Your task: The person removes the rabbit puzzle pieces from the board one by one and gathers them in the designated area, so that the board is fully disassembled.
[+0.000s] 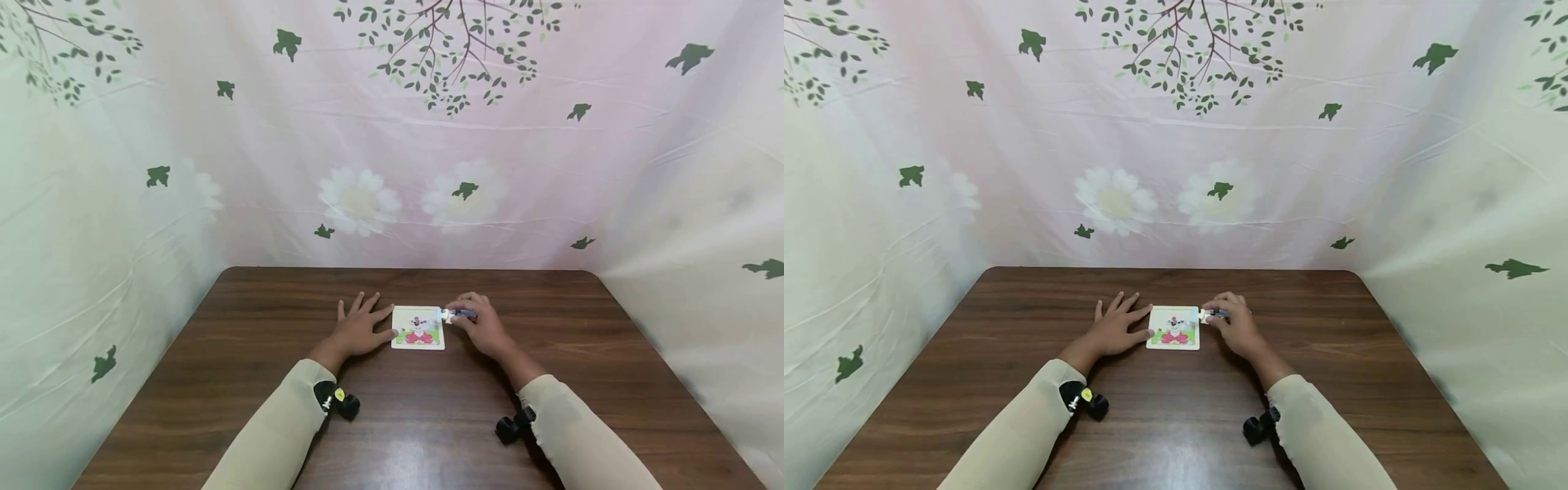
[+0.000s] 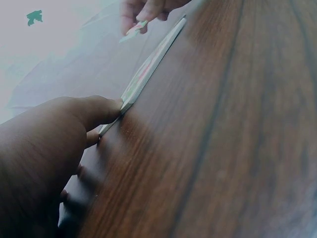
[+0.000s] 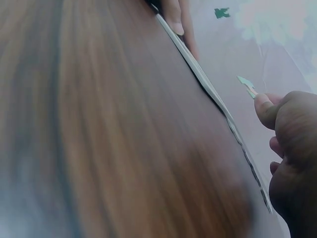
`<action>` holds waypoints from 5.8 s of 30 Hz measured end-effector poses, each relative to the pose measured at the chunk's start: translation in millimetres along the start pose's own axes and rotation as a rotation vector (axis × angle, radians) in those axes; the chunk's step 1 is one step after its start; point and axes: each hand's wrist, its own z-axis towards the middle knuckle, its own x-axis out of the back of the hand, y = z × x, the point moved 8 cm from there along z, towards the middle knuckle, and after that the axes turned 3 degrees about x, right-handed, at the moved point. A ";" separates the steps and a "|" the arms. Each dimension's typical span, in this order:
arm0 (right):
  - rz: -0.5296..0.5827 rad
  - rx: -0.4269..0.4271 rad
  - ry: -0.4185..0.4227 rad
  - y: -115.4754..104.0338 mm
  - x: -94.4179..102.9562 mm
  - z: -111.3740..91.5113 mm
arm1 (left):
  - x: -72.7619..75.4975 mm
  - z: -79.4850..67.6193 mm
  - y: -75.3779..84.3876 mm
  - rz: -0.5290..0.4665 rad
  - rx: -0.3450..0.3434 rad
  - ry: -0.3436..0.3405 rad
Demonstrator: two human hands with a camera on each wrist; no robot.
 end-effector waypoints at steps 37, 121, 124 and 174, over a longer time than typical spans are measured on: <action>-0.148 -0.016 -0.094 8.4 13.3 -10.8 | 0.6 1.1 -1.6 0.006 -0.001 -0.010; -0.161 0.064 -0.114 -16.6 -28.7 9.8 | -0.7 1.4 -2.0 -0.001 0.003 -0.005; -0.170 0.074 -0.140 -22.2 -37.3 13.1 | -1.1 2.0 -2.1 0.003 0.007 -0.008; -0.395 -0.030 -0.208 -43.2 -59.8 21.5 | -0.3 2.5 -2.0 -0.007 0.003 -0.002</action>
